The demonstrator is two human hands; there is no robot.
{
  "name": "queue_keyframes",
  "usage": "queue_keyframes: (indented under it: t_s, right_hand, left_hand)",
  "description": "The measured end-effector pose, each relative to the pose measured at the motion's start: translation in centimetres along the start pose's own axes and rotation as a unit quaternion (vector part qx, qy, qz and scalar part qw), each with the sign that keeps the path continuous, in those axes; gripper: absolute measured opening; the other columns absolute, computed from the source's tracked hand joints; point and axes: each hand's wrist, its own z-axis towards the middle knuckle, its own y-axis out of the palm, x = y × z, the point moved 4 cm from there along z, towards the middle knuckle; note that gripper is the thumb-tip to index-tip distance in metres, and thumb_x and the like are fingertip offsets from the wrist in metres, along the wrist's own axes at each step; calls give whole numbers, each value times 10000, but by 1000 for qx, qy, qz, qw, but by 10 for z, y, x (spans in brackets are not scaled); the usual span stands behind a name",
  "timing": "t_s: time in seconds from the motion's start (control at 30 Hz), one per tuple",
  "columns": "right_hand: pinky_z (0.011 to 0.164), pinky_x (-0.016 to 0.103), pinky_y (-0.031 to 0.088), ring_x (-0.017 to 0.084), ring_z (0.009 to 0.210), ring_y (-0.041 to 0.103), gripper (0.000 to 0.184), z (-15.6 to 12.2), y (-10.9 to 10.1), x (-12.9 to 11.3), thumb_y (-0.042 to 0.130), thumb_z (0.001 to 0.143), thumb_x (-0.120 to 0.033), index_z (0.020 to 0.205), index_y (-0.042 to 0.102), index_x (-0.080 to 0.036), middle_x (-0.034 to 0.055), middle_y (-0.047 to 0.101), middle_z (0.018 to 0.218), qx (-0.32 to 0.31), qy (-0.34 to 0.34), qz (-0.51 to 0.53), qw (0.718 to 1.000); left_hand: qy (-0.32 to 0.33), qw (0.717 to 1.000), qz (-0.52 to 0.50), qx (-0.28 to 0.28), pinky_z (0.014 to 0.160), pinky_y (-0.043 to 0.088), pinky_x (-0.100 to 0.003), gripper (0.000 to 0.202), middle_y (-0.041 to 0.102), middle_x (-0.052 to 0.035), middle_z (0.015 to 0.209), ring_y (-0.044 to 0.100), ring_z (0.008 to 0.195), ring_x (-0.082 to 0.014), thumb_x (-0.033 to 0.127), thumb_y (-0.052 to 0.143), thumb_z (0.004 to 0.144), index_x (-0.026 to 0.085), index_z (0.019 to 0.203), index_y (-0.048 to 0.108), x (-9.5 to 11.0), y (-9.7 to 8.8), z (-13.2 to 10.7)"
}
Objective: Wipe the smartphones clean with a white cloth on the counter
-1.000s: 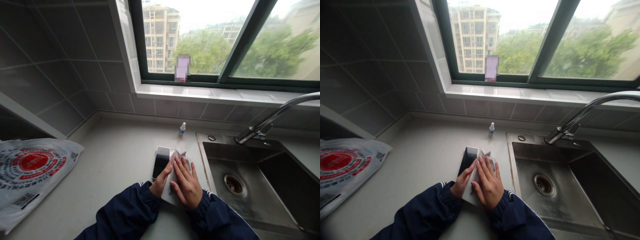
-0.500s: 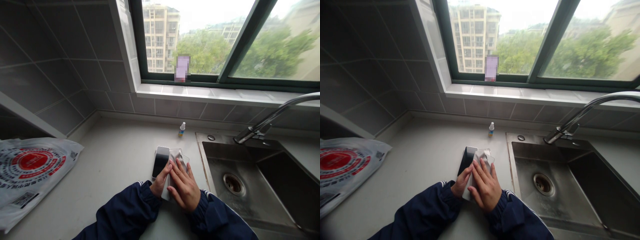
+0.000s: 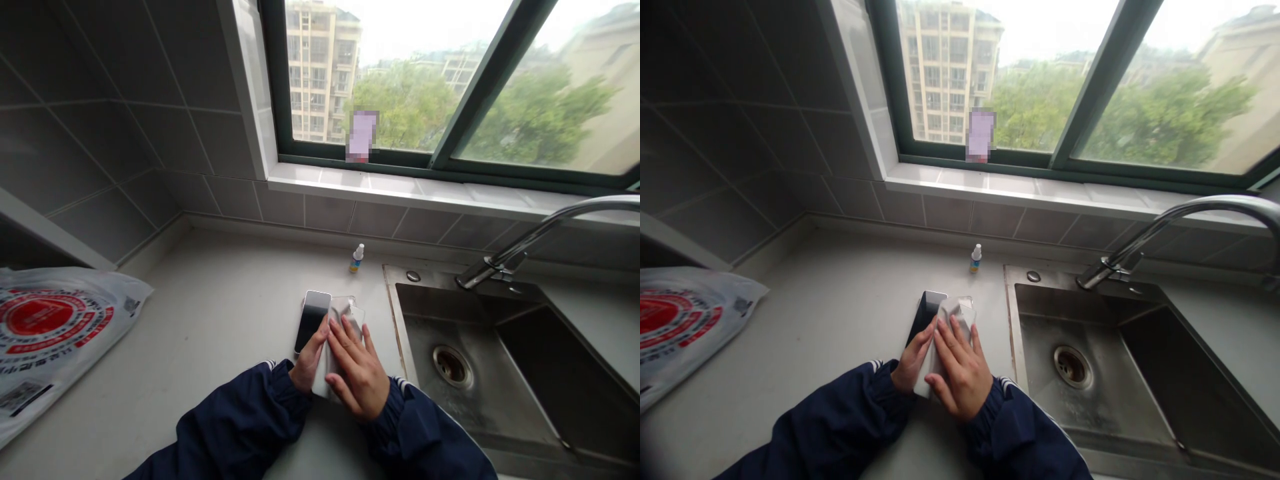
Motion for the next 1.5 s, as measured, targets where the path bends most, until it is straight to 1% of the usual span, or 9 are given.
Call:
queue_keyframes:
  t_s: [0.1, 0.2, 0.37, 0.53, 0.77, 0.97, 1.27, 1.37, 1.5]
  right_hand:
    - [1183, 588, 128, 342, 1468, 194, 661, 0, -1, -9, 401, 978, -445, 1514, 268, -80, 149, 299, 1556, -22, -42, 8, 999]
    - [1186, 586, 111, 330, 1465, 212, 632, 0, -3, -6, 408, 980, -404, 1515, 274, -96, 139, 309, 1553, -18, -37, 6, 999]
    - [1179, 567, 150, 310, 1467, 216, 635, 1, -3, 12, 417, 976, -312, 1542, 197, -128, 147, 319, 1547, 25, 34, -11, 999]
    - [1164, 590, 156, 306, 1467, 220, 633, 2, -4, 20, 393, 979, -298, 1550, 164, -149, 148, 325, 1544, 36, 58, -5, 998]
    - [1165, 591, 159, 295, 1469, 216, 605, -5, -4, 11, 402, 980, -328, 1532, 235, -146, 145, 335, 1540, 0, 46, 17, 999]
    - [1179, 591, 134, 297, 1459, 246, 612, -15, -5, -9, 447, 962, -338, 1518, 284, -142, 143, 368, 1523, -8, 22, 23, 999]
    - [1119, 599, 273, 305, 1466, 224, 620, 4, -6, 23, 389, 992, -351, 1541, 195, -138, 159, 292, 1553, -29, 78, -11, 996]
    - [1120, 628, 245, 328, 1474, 184, 658, -2, -4, 12, 404, 982, -352, 1546, 158, -119, 163, 255, 1566, -35, 91, -23, 995]
    - [1156, 635, 145, 352, 1471, 177, 751, -16, -2, -18, 491, 939, -417, 1537, 183, -83, 167, 240, 1570, -78, 34, -28, 996]
  left_hand:
    - [-34, 999, -12, 17, 1225, 103, -402, 506, 654, -158, 1259, 375, 1401, -282, 413, 465, 930, 67, 1270, 605, 0, 0, 0]
    - [-29, 999, -14, 24, 1226, 108, -399, 491, 659, -142, 1257, 385, 1396, -276, 403, 473, 925, 86, 1277, 602, 0, -3, 0]
    - [6, 1000, 11, -22, 1227, 20, -384, 589, 450, -55, 1502, 214, 1472, -227, 332, 439, 934, 207, 1500, 334, -3, -3, 0]
    - [22, 1000, 14, -15, 1224, 15, -363, 653, 328, -23, 1574, 106, 1495, -227, 375, 452, 923, 220, 1527, 258, -11, 1, -3]
    - [37, 999, -6, 38, 1211, 152, -399, 732, 464, -86, 1488, 268, 1454, -258, 364, 498, 890, 175, 1537, 212, -17, 0, -4]
    - [27, 998, -19, 60, 1207, 166, -390, 700, 513, -98, 1443, 346, 1418, -260, 336, 509, 884, 180, 1520, 262, -13, 4, -5]
    - [7, 1000, 18, 15, 1220, 78, -365, 645, 368, -42, 1553, 142, 1489, -231, 361, 516, 895, 220, 1498, 335, -22, -2, -5]
    - [26, 999, 19, 27, 1221, 62, -374, 663, 374, -57, 1550, 152, 1487, -243, 369, 568, 865, 207, 1478, 375, -21, -5, -6]
    - [-9, 998, -25, 62, 1214, 104, -405, 590, 526, -107, 1432, 210, 1469, -268, 422, 536, 876, 159, 1401, 484, -27, -12, -9]
